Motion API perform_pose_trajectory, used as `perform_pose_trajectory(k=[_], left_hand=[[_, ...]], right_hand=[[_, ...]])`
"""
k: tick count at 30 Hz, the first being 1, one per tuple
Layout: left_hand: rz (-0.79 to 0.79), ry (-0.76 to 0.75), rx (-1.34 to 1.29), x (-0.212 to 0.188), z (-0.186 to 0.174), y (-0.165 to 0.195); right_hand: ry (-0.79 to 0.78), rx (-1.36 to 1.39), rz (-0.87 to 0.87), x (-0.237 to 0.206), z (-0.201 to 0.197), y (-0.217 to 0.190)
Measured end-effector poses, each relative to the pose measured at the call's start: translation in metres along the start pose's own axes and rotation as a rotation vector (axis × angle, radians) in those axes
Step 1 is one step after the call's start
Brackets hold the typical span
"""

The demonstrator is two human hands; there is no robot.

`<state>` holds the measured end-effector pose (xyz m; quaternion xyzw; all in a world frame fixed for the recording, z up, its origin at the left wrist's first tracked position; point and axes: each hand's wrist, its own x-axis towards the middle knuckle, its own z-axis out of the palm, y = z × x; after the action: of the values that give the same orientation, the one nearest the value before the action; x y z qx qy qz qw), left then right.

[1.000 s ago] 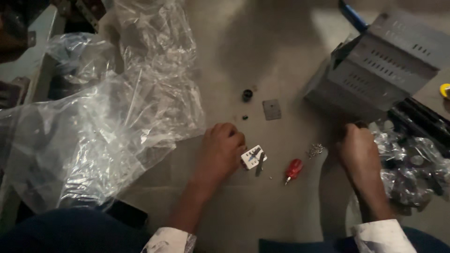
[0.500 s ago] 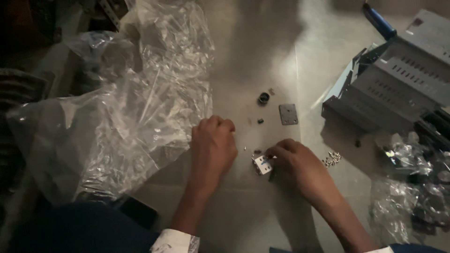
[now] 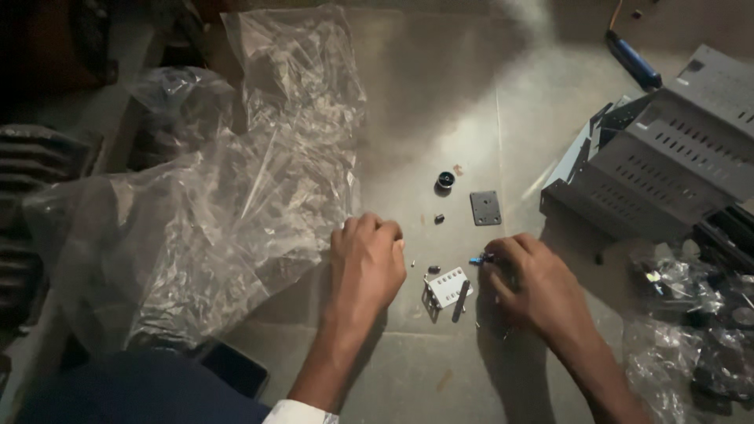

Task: The person sits on the floor and unpacks several small plastic bags containing lock components. They remove metal plates, screws, and lock cylinders, placing them on the floor. The person handles each item individually and organizes them near a stack of gray plastic crates.

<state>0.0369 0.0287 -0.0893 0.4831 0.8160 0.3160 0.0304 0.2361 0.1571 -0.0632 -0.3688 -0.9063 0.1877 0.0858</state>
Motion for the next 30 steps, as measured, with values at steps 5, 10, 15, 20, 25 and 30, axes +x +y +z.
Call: perform_pose_trajectory(k=[5,10,15,20,25,30], left_hand=[[-0.039,-0.024,-0.008,0.002,-0.004,0.004],[-0.05,-0.045,-0.005,0.002,-0.003,0.005],[-0.039,-0.039,0.007,0.002,-0.001,0.005],[-0.041,-0.034,-0.012,0.002,0.0,0.006],[-0.047,-0.043,-0.021,0.002,0.0,0.004],[-0.061,-0.022,-0.034,0.001,0.002,0.003]], right_hand=[[-0.005,0.018,0.096,0.001,0.001,-0.004],[0.148,0.026,-0.011,0.009,0.005,0.003],[0.236,0.029,-0.151,0.033,0.013,0.009],[0.213,0.121,-0.265,0.085,0.022,0.002],[0.165,0.204,-0.224,0.113,0.041,-0.002],[0.162,0.582,0.138,0.087,0.039,0.018]])
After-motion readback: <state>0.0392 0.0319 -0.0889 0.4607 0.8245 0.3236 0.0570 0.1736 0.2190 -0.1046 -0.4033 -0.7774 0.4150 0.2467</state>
